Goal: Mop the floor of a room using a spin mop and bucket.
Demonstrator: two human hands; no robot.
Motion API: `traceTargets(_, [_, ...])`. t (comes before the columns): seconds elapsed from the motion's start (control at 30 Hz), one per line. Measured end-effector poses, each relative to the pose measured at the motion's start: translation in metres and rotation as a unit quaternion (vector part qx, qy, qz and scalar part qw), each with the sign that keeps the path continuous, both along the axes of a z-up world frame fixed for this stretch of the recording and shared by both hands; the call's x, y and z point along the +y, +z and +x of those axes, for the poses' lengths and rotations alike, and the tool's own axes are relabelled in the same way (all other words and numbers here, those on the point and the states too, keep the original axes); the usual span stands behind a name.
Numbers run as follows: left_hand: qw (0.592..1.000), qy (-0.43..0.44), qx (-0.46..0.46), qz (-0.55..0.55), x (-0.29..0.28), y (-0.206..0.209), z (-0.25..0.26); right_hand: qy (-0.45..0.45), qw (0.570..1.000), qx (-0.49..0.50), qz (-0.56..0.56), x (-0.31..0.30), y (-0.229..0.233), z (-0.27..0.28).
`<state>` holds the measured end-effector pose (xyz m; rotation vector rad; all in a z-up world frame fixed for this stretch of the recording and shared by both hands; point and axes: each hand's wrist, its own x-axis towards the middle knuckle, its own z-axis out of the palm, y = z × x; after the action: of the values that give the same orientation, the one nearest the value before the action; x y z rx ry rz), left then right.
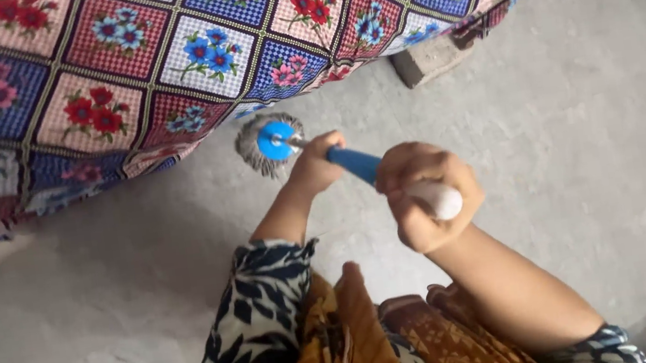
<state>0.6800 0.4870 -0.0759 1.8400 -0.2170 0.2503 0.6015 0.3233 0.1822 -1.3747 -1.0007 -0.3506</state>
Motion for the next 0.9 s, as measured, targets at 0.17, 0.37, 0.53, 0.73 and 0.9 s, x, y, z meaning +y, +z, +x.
traceTargets(0.17, [0.994,-0.092,0.023,0.048,0.059,0.019,0.050,-0.113,0.993,0.031,0.031,0.064,-0.008,0.014])
traceTargets(0.37, [0.983,-0.139,0.062,0.102,0.123,0.003,0.058,-0.121,0.992,0.025,0.003,0.135,0.016,0.004])
traceTargets(0.53, [0.986,-0.132,0.045,0.093,0.140,-0.046,0.028,-0.012,0.991,0.039,-0.126,0.152,0.043,-0.038])
traceTargets(0.73, [0.996,-0.078,0.038,0.019,0.146,-0.024,-0.087,-0.299,0.938,-0.078,-0.161,0.198,0.059,-0.156])
traceTargets(0.9, [0.997,-0.068,-0.018,0.014,0.143,-0.029,-0.203,-0.085,0.994,0.058,-0.032,0.188,0.066,-0.236])
